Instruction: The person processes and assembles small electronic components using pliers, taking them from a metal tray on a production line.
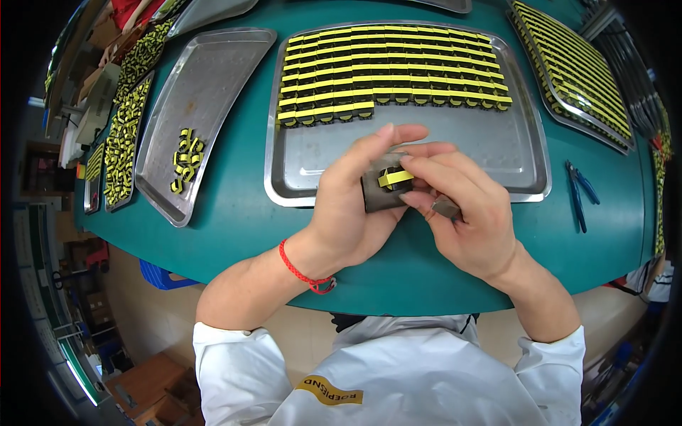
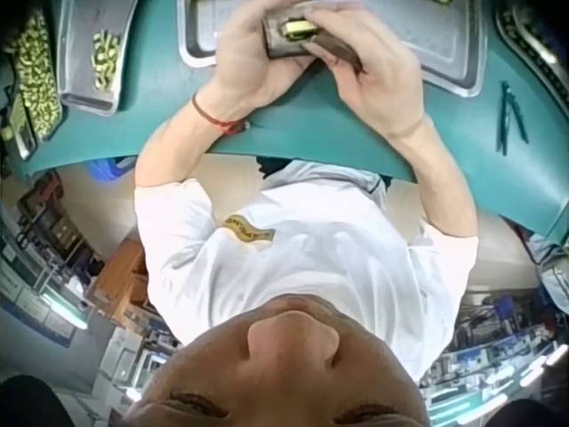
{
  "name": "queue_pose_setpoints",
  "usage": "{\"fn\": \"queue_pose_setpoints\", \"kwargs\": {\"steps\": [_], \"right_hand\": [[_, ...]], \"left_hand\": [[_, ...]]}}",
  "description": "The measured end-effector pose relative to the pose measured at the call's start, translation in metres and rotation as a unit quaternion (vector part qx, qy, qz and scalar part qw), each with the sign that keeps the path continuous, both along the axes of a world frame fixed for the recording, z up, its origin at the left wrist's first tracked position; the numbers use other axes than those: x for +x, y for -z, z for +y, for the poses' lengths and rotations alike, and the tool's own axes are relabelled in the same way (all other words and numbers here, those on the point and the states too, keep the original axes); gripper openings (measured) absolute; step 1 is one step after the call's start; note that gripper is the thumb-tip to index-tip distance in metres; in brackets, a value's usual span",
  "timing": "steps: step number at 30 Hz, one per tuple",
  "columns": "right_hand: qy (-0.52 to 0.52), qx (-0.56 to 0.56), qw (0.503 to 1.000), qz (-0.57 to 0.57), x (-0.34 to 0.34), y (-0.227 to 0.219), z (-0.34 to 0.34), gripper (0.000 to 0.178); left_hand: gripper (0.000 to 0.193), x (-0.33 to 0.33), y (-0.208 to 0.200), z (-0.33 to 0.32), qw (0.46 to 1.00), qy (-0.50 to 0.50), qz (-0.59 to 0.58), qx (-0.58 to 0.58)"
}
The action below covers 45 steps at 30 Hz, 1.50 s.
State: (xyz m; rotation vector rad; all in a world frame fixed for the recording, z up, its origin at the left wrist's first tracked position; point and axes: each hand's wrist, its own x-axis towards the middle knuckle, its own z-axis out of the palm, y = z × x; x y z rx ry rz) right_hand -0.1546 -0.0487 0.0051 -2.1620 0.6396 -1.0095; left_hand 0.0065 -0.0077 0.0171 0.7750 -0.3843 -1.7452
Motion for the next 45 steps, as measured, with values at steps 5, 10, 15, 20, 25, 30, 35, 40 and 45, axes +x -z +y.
{"fn": "queue_pose_setpoints", "kwargs": {"steps": [5, 10, 15, 20, 25, 30, 35, 40, 45], "right_hand": [[0.007, -0.042, 0.999, 0.0, 0.001, 0.003, -0.001, 0.033], [0.03, -0.02, 0.999, 0.002, 0.002, 0.003, 0.001, 0.031], [0.039, -0.032, 0.999, 0.006, 0.003, 0.004, 0.001, 0.03], [0.028, -0.029, 0.999, 0.022, 0.0, 0.0, 0.001, 0.036], [-0.007, 0.088, 0.996, -0.025, -0.005, -0.005, 0.0, 0.047], [-0.01, 0.118, 0.99, -0.075, -0.008, 0.001, 0.0, 0.04], [-0.048, 0.229, 0.967, -0.099, -0.015, 0.002, 0.008, 0.03], [-0.098, 0.348, 0.924, -0.125, -0.011, -0.002, 0.022, 0.037], [-0.096, 0.386, 0.91, -0.117, -0.012, -0.006, 0.022, 0.041]], "left_hand": [[0.064, -0.002, -0.003, 0.0, 1.0, 0.006, 0.008, 0.018], [0.066, -0.002, -0.003, 0.0, 1.0, 0.007, 0.017, 0.016], [0.066, -0.003, -0.002, -0.001, 0.999, 0.001, 0.026, 0.018], [0.065, -0.002, -0.003, 0.0, 0.999, 0.0, 0.031, 0.03], [0.055, 0.001, 0.001, 0.0, 0.999, -0.007, 0.034, 0.001], [0.049, 0.004, 0.005, 0.002, 0.998, -0.017, -0.047, -0.03], [0.052, -0.001, 0.006, 0.008, 0.894, -0.091, -0.313, -0.307], [0.059, 0.003, 0.016, 0.002, 0.766, -0.104, -0.409, -0.484], [0.062, 0.002, 0.016, 0.003, 0.733, -0.085, -0.461, -0.494]]}}
